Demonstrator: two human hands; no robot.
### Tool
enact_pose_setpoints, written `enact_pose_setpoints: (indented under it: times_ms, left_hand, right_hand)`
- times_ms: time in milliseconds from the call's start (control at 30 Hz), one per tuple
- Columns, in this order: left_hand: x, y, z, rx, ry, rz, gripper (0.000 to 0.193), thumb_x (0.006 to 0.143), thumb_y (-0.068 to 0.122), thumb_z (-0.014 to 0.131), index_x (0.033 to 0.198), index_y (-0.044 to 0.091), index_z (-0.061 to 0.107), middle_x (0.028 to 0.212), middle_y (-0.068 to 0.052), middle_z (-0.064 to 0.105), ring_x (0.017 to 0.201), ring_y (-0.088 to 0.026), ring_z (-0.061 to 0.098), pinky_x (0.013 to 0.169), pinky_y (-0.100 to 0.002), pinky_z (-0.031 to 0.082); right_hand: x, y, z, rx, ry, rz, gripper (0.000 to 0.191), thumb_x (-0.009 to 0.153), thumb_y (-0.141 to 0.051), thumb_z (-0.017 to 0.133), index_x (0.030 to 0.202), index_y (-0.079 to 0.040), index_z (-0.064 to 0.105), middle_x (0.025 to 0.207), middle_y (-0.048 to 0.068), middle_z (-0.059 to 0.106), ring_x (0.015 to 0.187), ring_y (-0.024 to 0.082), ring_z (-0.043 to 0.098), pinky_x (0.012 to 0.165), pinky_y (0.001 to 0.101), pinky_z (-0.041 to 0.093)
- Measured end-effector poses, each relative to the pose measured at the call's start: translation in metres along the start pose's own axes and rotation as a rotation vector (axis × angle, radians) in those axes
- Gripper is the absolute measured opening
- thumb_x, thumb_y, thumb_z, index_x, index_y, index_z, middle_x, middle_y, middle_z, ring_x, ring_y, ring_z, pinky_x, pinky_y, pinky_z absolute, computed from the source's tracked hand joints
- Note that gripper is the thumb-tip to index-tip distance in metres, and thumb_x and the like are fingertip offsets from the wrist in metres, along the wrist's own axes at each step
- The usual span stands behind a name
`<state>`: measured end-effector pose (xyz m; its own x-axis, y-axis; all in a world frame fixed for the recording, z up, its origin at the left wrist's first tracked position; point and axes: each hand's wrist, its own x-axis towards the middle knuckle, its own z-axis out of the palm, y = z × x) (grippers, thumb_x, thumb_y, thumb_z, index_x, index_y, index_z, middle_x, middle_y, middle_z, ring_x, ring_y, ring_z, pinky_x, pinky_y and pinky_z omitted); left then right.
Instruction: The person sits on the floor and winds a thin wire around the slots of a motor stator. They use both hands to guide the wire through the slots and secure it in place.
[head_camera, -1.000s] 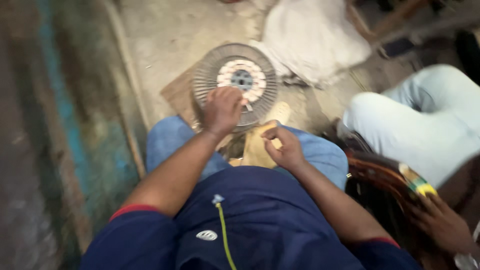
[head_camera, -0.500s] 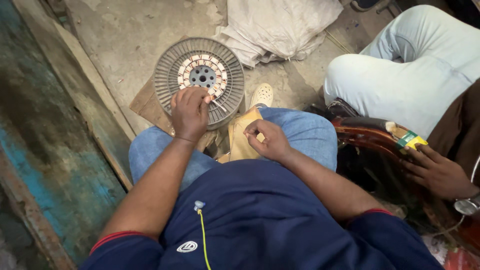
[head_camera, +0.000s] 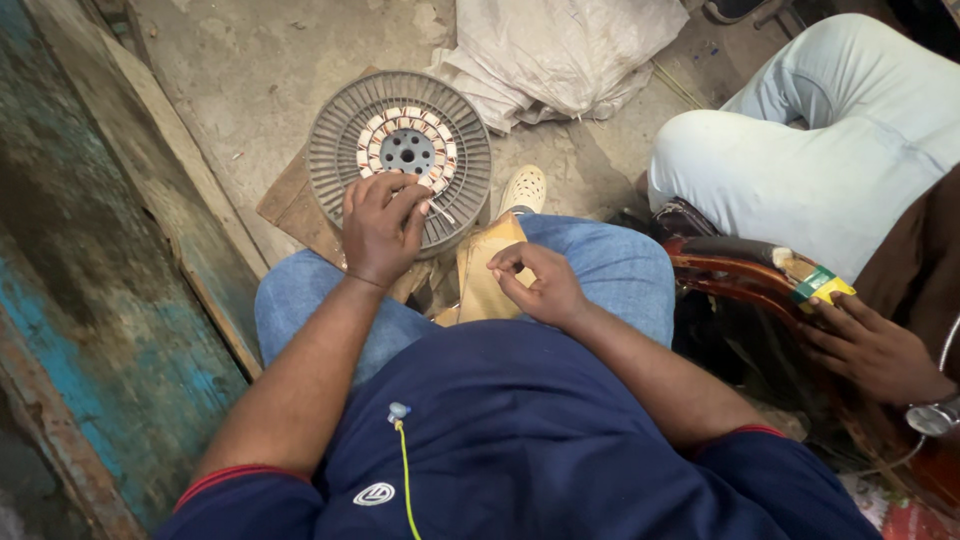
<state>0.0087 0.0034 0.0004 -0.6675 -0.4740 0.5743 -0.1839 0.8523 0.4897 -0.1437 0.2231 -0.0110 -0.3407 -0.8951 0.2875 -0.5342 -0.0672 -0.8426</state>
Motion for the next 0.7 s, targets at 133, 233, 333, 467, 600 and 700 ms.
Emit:
enact_pose_setpoints:
  times_ms: [133,233,333,467,600,700]
  left_hand:
    - [0.000,-0.001,0.001,-0.037,0.013,-0.007,0.016,0.092,0.016,0.075,0.107,0.014,0.070,0.118,-0.003,0.068,0.120,-0.027,0.061,0.108,-0.046,0.041]
    - [0.000,-0.002,0.002,-0.032,0.027,0.010,0.018,0.091,0.016,0.074,0.107,0.012,0.067,0.118,-0.004,0.068,0.120,-0.027,0.061,0.108,-0.047,0.041]
    - [0.001,-0.001,0.002,-0.049,0.009,-0.018,0.021,0.086,0.013,0.072,0.106,0.012,0.066,0.119,-0.004,0.068,0.120,-0.026,0.062,0.109,-0.047,0.042]
    - [0.002,-0.001,0.002,-0.029,0.008,0.003,0.025,0.085,0.013,0.073,0.109,0.012,0.068,0.120,-0.004,0.068,0.120,-0.027,0.060,0.108,-0.047,0.041]
    - [0.000,-0.001,0.002,-0.024,0.004,0.006,0.024,0.084,0.013,0.073,0.108,0.013,0.069,0.119,-0.004,0.067,0.120,-0.027,0.060,0.109,-0.047,0.041]
    - [-0.001,-0.002,0.003,-0.032,0.005,-0.010,0.025,0.084,0.012,0.073,0.109,0.013,0.069,0.121,-0.003,0.067,0.121,-0.027,0.060,0.109,-0.047,0.041]
  right_hand:
    - [0.000,0.001,-0.001,0.033,-0.013,0.027,0.010,0.092,-0.001,0.072,0.097,-0.003,0.063,0.103,0.008,0.076,0.090,0.017,0.073,0.079,0.0291,0.056]
    - [-0.001,0.001,-0.001,0.077,-0.011,0.026,0.010,0.093,0.000,0.072,0.098,-0.002,0.063,0.104,0.008,0.075,0.091,0.016,0.071,0.080,0.0287,0.056]
    - [-0.001,0.002,-0.004,0.113,-0.029,0.034,0.011,0.093,0.000,0.072,0.099,-0.002,0.064,0.105,0.008,0.075,0.090,0.015,0.070,0.080,0.0280,0.055]
    - [-0.001,0.000,-0.009,0.140,-0.146,0.025,0.017,0.090,-0.002,0.072,0.106,-0.001,0.065,0.110,0.010,0.074,0.089,0.014,0.069,0.080,0.0276,0.054]
    - [0.008,-0.006,-0.014,0.210,-0.058,-0.014,0.022,0.092,-0.007,0.071,0.111,-0.003,0.062,0.121,0.010,0.066,0.092,0.011,0.066,0.081,0.0269,0.053]
    - [0.024,-0.016,-0.011,0.050,0.138,0.090,0.024,0.095,-0.012,0.076,0.115,-0.003,0.064,0.112,0.008,0.065,0.086,0.015,0.062,0.078,0.0282,0.053]
